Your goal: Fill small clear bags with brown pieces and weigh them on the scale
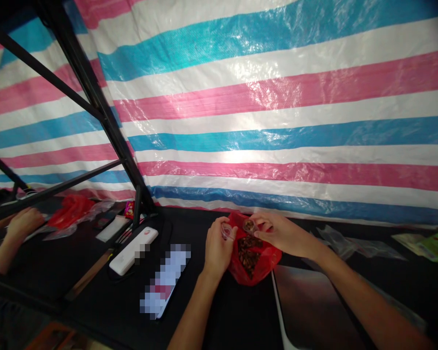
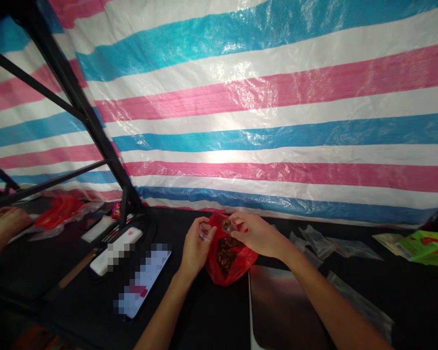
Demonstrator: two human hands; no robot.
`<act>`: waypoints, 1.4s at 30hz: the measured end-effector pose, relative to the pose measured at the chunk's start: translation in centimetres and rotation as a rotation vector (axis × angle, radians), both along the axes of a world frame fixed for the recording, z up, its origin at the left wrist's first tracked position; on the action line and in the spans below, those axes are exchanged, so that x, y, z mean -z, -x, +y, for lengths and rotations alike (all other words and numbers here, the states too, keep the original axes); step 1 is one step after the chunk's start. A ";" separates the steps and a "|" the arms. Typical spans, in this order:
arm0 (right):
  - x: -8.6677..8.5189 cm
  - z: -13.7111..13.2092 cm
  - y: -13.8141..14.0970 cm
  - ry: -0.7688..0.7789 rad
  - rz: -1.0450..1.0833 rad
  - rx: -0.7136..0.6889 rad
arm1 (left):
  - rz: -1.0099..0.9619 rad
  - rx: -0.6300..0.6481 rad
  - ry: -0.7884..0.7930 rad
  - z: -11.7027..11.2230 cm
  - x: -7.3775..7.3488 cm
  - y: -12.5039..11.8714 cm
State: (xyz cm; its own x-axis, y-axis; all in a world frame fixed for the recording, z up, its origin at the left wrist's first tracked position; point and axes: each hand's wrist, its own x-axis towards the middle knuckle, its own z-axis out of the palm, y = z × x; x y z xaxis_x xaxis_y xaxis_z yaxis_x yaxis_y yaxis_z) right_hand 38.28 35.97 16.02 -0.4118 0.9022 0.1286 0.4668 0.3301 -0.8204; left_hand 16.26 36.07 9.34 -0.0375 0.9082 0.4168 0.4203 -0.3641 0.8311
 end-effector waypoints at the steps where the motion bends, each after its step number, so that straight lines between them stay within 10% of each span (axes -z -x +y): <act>1: -0.4 -0.2 -0.1 -0.009 0.008 -0.006 | 0.046 0.015 -0.008 -0.2 0.0 -0.1; 8: -2.7 -2.7 1.8 -0.088 -0.219 -0.038 | 0.102 0.152 0.005 -1.2 -0.2 -0.7; 18: -1.7 -2.9 3.0 -0.463 -0.400 -0.052 | -0.044 0.219 0.016 -1.6 -0.7 -1.3; 42: -3.1 -2.2 0.4 -0.349 -0.302 -0.031 | -0.046 0.119 0.085 -1.2 -1.3 -0.8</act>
